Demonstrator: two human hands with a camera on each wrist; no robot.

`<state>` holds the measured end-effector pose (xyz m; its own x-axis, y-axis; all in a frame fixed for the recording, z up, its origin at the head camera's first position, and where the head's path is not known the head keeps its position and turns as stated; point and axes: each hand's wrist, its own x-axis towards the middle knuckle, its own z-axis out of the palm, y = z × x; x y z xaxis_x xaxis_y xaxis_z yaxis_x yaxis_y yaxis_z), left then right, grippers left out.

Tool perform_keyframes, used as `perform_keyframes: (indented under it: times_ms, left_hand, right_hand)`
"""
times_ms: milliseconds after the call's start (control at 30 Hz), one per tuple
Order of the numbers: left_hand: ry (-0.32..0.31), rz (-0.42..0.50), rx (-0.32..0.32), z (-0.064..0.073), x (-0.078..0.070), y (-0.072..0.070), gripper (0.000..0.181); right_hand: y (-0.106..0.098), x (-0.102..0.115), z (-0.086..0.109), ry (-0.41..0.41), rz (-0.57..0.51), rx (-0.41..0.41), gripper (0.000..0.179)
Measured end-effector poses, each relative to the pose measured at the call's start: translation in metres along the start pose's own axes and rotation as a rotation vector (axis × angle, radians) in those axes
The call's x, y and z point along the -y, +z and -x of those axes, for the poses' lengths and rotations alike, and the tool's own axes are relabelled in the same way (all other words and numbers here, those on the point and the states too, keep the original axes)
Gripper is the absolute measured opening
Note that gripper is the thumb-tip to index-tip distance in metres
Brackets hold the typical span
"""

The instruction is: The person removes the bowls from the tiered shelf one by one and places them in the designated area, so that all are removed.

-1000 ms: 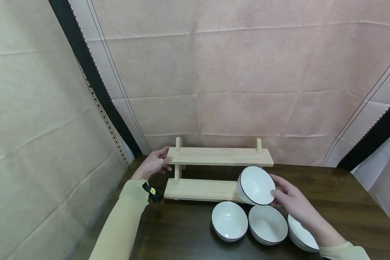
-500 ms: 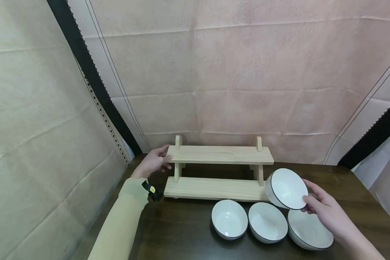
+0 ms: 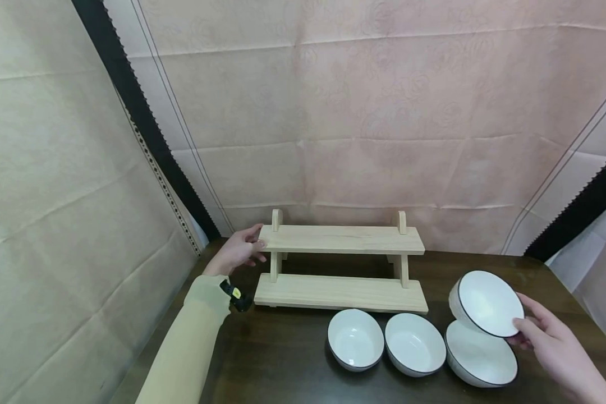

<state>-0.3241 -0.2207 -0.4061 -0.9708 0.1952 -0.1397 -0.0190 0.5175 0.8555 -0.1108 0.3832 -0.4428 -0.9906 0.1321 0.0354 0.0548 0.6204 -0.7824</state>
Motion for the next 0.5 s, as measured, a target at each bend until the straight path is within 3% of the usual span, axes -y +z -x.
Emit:
perform_keyframes:
  times_ms: [167, 300, 500]
  left_hand:
    - [-0.001, -0.002, -0.002, 0.0, -0.002, 0.0, 0.073]
    - [-0.005, -0.001, -0.003, 0.001, -0.004, 0.001, 0.073]
    - [-0.005, -0.011, -0.003, 0.002, -0.005, 0.002, 0.072]
  right_hand:
    - [-0.014, -0.01, 0.006, 0.042, 0.068, -0.024, 0.061]
    - [-0.02, -0.022, 0.011, 0.069, 0.06, -0.069, 0.06]
    - [-0.022, -0.046, 0.023, 0.04, -0.1, -0.167, 0.07]
